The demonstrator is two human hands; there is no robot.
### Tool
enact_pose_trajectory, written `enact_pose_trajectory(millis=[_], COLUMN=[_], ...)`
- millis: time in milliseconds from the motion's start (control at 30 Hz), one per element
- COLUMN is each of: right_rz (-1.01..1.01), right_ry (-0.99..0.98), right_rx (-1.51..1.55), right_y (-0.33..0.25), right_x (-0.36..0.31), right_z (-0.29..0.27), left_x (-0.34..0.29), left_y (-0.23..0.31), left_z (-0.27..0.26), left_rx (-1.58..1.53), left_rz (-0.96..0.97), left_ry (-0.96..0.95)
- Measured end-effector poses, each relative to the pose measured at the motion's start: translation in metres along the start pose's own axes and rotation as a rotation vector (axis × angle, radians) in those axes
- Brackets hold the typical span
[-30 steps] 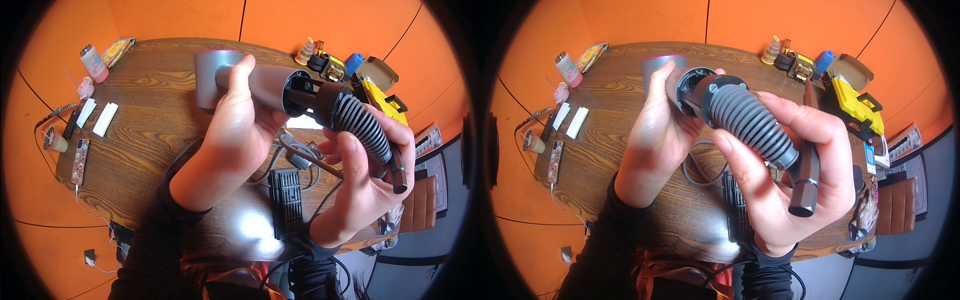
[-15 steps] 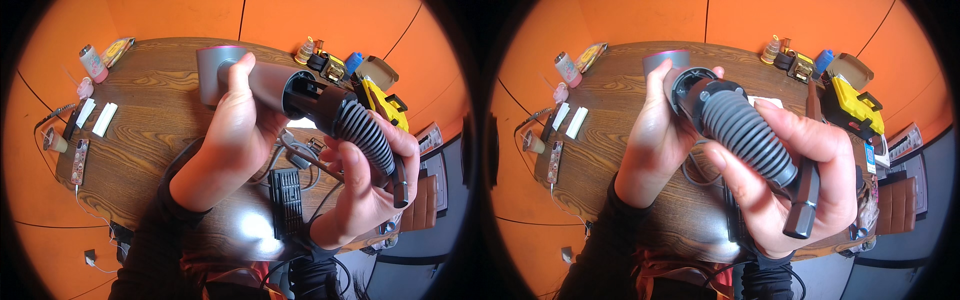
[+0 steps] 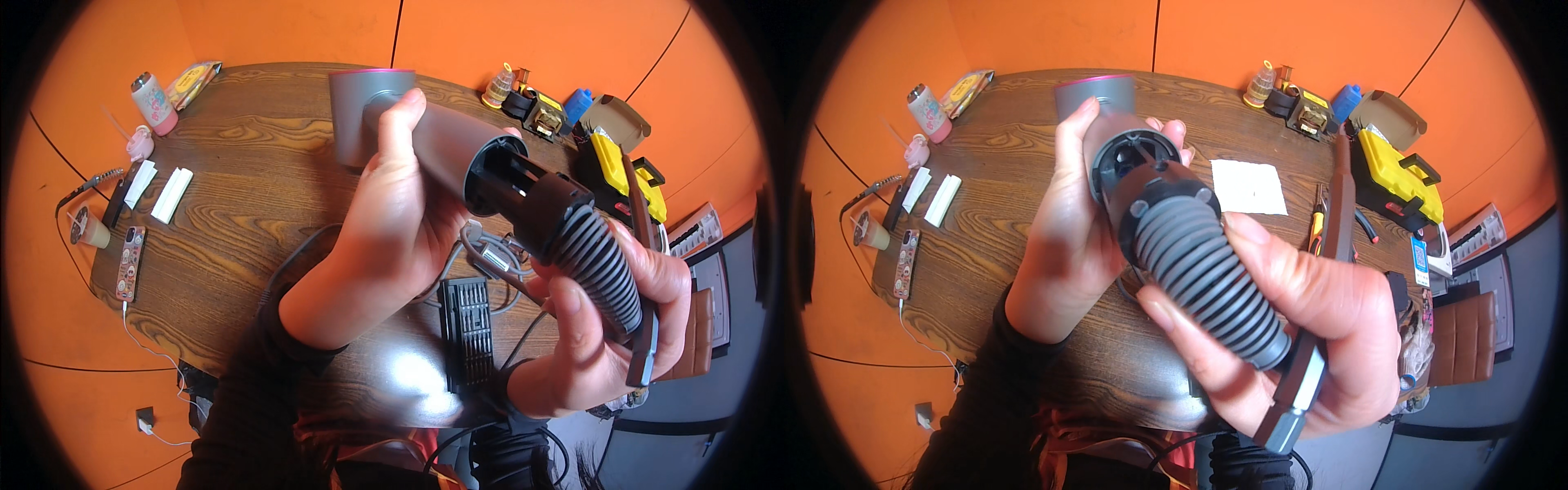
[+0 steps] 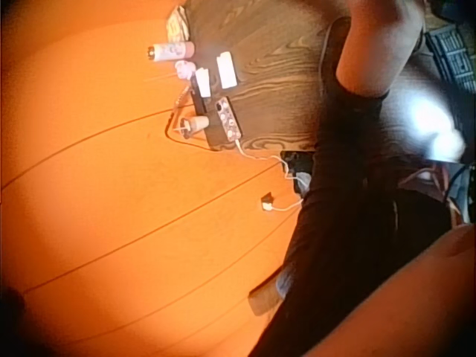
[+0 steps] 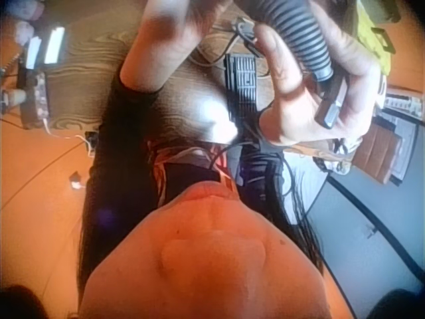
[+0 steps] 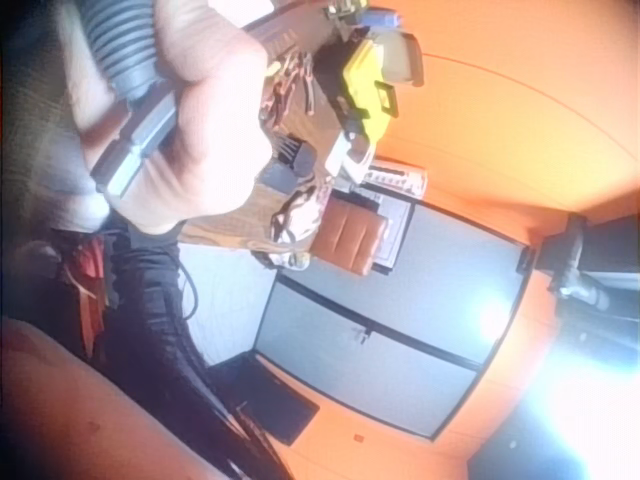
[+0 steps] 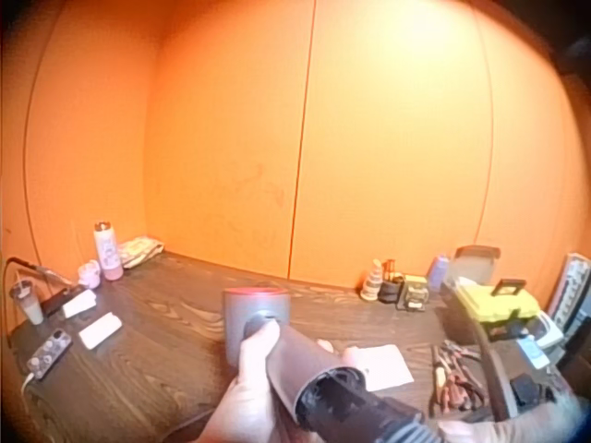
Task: The person disassembles a hair dryer by removing the handle and internal components. They use a screwdriver to pry open the casing and remove parts, then reassemble the device by inserting components back into the handle and securing the casing.
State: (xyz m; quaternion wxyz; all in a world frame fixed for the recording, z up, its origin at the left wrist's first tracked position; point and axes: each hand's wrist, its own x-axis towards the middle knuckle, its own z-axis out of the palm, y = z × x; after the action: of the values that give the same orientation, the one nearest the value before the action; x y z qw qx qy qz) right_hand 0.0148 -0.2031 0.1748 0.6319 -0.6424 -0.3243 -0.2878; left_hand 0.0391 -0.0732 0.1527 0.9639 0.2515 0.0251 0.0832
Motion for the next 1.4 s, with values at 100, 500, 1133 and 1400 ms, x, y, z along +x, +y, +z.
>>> enact_pose_trajectory(millis=[100, 500, 1133, 1400], right_rz=[-0.06, -0.265, 0.842, 0.838], right_ry=[-0.018, -0.042, 0.129, 0.205], right_rx=[-0.005, -0.155, 0.204, -0.012], right_y=[0.003, 0.014, -0.032, -0.047], right_x=[-0.001, -0.007, 0.0, -0.007], right_z=[-0.002, -0.015, -0.029, -0.016], left_x=[0.001, 0.005, 0.003, 0.002], left_y=[-0.001, -0.001, -0.002, 0.0], left_z=[0.0, -0.005, -0.004, -0.005], left_rx=[-0.098, -0.203, -0.167, -0.195], left_rz=[-0.03, -0.146, -0.199, -0.222], left_ry=[-0.011, -0.133, -0.125, -0.154])
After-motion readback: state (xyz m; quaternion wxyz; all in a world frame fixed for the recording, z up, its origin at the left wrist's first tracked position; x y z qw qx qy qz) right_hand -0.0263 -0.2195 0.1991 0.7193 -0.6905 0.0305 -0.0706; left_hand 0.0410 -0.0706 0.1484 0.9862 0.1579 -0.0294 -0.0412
